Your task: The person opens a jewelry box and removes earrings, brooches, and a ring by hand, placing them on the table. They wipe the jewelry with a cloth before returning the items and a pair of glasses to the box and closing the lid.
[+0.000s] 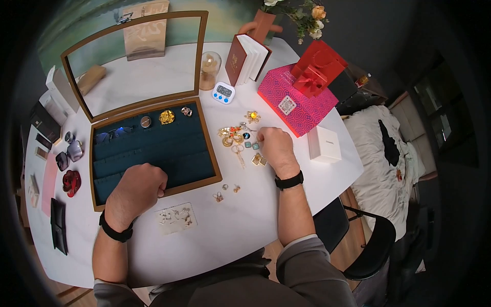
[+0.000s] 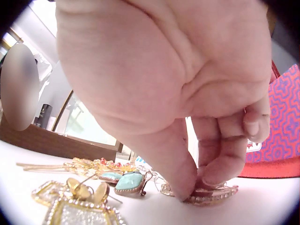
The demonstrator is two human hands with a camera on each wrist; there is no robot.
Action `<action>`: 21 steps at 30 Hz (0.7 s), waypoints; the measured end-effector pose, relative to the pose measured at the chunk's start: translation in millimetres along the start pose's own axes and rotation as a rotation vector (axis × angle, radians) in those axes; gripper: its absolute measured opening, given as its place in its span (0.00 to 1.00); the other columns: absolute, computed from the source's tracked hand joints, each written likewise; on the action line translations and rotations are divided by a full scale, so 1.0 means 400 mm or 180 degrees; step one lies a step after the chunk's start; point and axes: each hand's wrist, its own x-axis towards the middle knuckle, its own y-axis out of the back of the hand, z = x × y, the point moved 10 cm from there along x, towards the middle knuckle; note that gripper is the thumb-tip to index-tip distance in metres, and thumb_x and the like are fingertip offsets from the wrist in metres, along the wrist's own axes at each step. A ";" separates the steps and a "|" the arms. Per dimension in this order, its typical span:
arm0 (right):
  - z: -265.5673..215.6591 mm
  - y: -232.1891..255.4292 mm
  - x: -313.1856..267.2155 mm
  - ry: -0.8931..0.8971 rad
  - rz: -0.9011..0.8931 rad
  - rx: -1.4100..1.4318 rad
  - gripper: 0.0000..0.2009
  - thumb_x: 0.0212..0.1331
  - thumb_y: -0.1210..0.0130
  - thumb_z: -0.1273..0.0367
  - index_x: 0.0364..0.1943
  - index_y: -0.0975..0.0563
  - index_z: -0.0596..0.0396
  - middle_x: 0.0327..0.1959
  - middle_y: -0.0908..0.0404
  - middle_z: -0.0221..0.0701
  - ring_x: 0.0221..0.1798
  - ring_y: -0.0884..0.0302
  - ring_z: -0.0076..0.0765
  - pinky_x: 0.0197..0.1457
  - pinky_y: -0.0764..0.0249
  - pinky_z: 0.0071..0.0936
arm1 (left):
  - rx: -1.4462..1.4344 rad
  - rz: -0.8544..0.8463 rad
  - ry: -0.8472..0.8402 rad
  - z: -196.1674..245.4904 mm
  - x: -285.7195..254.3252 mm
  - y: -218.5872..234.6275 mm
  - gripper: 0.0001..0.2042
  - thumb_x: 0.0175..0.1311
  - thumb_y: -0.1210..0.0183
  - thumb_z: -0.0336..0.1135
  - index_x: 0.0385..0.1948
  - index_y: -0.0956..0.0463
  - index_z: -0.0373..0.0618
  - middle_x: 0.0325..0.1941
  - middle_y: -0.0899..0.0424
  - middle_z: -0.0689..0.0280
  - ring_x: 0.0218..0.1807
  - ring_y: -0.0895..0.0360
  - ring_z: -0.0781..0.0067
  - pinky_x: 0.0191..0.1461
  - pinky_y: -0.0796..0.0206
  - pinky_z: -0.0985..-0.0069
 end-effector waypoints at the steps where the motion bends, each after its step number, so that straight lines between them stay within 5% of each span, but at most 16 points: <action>1: 0.002 0.003 -0.001 -0.0037 0.0028 0.0022 0.06 0.57 0.39 0.77 0.33 0.12 0.53 0.36 0.10 0.44 0.43 0.11 0.56 0.48 0.17 0.49 | 0.0001 -0.0003 0.0003 0.001 0.000 0.001 0.04 0.58 0.26 0.28 0.26 0.13 0.44 0.28 0.11 0.57 0.37 0.11 0.53 0.44 0.20 0.63; 8: -0.025 0.092 -0.014 -0.0100 0.0573 0.0307 0.07 0.58 0.38 0.80 0.37 0.12 0.58 0.34 0.11 0.46 0.40 0.11 0.58 0.47 0.17 0.47 | -0.0025 0.0055 -0.0047 0.003 0.000 -0.001 0.03 0.60 0.29 0.26 0.26 0.12 0.45 0.28 0.11 0.57 0.37 0.11 0.53 0.44 0.19 0.62; 13: -0.194 0.176 -0.014 0.0790 0.1080 0.0647 0.03 0.59 0.37 0.78 0.34 0.15 0.58 0.33 0.14 0.43 0.39 0.14 0.57 0.46 0.19 0.49 | 0.0006 0.0082 -0.0182 0.016 0.000 0.006 0.04 0.61 0.30 0.26 0.26 0.12 0.42 0.28 0.11 0.54 0.37 0.10 0.51 0.42 0.17 0.61; 21: -0.513 0.081 0.049 0.2065 0.0184 0.0641 0.02 0.62 0.36 0.77 0.36 0.16 0.56 0.36 0.14 0.40 0.43 0.15 0.54 0.47 0.20 0.47 | -0.0112 0.0485 -0.0390 0.029 -0.013 0.031 0.04 0.58 0.35 0.21 0.25 0.15 0.41 0.27 0.12 0.54 0.35 0.10 0.52 0.40 0.18 0.63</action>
